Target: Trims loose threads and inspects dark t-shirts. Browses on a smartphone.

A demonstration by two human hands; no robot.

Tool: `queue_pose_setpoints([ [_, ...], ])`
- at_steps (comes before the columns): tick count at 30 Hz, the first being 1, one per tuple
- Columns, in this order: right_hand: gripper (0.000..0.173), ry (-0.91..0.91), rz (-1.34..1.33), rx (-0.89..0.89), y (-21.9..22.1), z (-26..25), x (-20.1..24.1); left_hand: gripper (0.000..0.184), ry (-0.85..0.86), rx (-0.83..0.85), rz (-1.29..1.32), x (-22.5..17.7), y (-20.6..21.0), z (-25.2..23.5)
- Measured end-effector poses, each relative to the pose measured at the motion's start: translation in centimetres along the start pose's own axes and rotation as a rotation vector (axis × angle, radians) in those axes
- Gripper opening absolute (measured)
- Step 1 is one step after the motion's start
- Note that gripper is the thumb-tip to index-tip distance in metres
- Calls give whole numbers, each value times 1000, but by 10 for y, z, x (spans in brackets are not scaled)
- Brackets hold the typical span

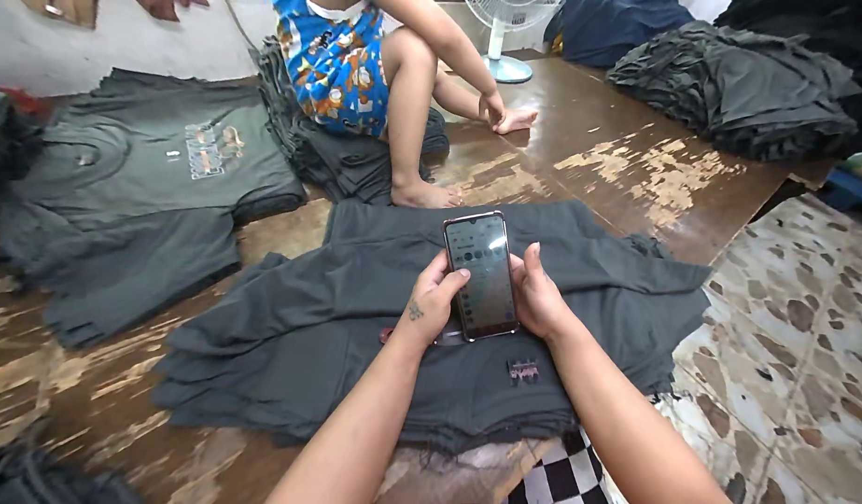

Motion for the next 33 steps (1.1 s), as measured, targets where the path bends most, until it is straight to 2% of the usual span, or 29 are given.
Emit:
queue_pose_setpoints([
  [4,83,2,17,-11,0,0,-2,48,48,48,16,19,-10,-3],
  [9,82,-4,-4,14,0,0,-2,54,47,32,28,23,-12,-3],
  [11,73,13,1,17,0,1,1,54,40,26,34,22,-11,-3],
  [14,43,12,46,26,-2,2,3,50,15,-2,23,19,-9,-3],
  [15,37,1,59,43,-2,1,3,49,17,-2,19,18,-9,-3],
  [20,32,21,80,15,-2,0,2,49,26,20,33,20,-9,-4],
  [23,50,52,49,-12,-2,0,1,49,15,18,43,18,-9,-4],
  [24,48,50,43,-1,-2,0,1,49,14,15,47,18,-9,-4],
  [26,31,29,53,18,-2,-1,2,49,11,11,52,19,-9,-4],
  [29,30,10,86,9,-2,-1,1,50,8,4,54,21,-10,-4],
  [33,55,-12,129,-9,-3,-1,-2,49,32,-53,55,18,-8,-3],
])
Point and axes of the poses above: each hand's wrist, its own z-axis away from the middle knuckle, its own y-axis out of the palm, x = y × z, the point moved 1 cm from there along -z, towards the middle knuckle, and after that the axes turned 9 degrees about z, right-handed, at the moved point
